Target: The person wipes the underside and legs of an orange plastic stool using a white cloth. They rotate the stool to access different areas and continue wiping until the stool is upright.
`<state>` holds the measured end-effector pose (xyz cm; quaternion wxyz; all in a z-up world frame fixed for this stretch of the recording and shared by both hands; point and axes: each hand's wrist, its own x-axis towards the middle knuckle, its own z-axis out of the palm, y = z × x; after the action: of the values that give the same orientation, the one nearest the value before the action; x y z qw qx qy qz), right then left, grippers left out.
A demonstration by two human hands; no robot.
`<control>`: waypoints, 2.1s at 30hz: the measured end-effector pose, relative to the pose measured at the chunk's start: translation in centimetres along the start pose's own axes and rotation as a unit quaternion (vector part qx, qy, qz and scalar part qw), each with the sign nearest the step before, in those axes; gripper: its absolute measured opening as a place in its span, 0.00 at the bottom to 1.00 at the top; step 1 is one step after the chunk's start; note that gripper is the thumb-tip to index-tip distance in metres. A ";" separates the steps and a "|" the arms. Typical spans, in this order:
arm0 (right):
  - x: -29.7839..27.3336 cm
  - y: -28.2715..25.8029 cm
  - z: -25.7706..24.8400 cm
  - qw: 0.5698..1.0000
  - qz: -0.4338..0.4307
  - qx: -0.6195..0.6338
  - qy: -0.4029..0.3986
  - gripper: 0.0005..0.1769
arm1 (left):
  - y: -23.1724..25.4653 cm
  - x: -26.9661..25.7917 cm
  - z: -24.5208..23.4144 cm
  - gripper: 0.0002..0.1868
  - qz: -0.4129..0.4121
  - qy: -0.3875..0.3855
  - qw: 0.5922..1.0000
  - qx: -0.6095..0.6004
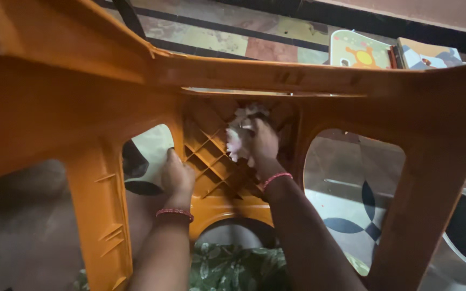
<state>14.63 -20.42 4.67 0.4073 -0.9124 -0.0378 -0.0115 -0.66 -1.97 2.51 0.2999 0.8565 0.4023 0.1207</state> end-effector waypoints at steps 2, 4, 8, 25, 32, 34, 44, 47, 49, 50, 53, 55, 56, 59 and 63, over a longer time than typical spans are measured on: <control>-0.5 0.0 -0.4 1.000 -0.020 0.020 -0.005 0.15 | 0.1 0.0 0.0 0.17 -0.002 0.010 1.000 0.003; -1.2 0.1 -0.7 0.971 -0.201 -0.130 0.023 0.18 | -0.1 -0.2 0.3 0.17 -0.003 0.015 1.000 -0.001; -3.4 -0.8 1.2 0.903 -0.249 -0.348 0.030 0.43 | -0.5 0.1 0.6 0.17 -0.004 0.019 1.000 0.003; -0.6 -5.7 3.4 0.876 -0.315 -0.358 -0.073 0.34 | 1.1 -0.9 -1.4 0.19 0.002 0.019 1.000 0.010; -0.7 -5.4 2.2 0.880 -0.307 -0.361 -0.016 0.26 | 1.3 -1.0 -1.5 0.19 -0.013 -0.009 1.000 0.025; -0.6 -5.2 2.1 0.892 -0.301 -0.337 -0.016 0.25 | 1.3 -0.8 -1.7 0.19 -0.005 0.000 0.999 0.032; -1.0 -7.4 9.0 0.832 -0.461 -0.307 -0.030 0.26 | 0.7 -0.5 -0.4 0.15 0.025 0.033 0.999 0.003; -2.2 -8.0 8.3 0.831 -0.456 -0.320 0.016 0.22 | 0.5 -0.4 -0.3 0.15 0.022 0.035 0.999 -0.004; -3.2 -7.9 6.9 0.840 -0.411 -0.352 -0.036 0.22 | 0.4 -0.6 -0.2 0.14 0.010 0.024 1.000 -0.010; -3.5 -7.8 6.1 0.837 -0.409 -0.361 -0.045 0.20 | 0.5 -0.6 -0.1 0.13 0.007 0.023 1.000 -0.014; -4.3 -7.0 4.0 0.841 -0.404 -0.355 -0.057 0.18 | 0.4 -0.7 0.0 0.14 0.021 0.018 1.000 0.013; -3.8 -7.3 3.8 0.855 -0.413 -0.311 -0.039 0.21 | 0.4 -0.1 -0.4 0.16 0.030 0.030 0.999 0.014; -3.8 -7.1 3.9 0.857 -0.422 -0.291 -0.052 0.19 | 0.3 -0.4 -0.4 0.16 0.027 0.033 0.999 0.004; -3.3 -7.0 5.1 0.836 -0.477 -0.261 -0.067 0.21 | 0.8 -0.7 -0.4 0.21 0.017 0.016 1.000 0.019; -4.6 -7.0 8.0 0.778 -0.505 -0.363 -0.090 0.32 | 1.3 -0.8 -1.0 0.29 -0.021 -0.008 1.000 -0.002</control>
<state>9.41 -10.05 4.29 -0.0232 -0.8393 -0.5230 -0.1466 -0.77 -2.82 4.11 0.3069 0.8482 0.4179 0.1084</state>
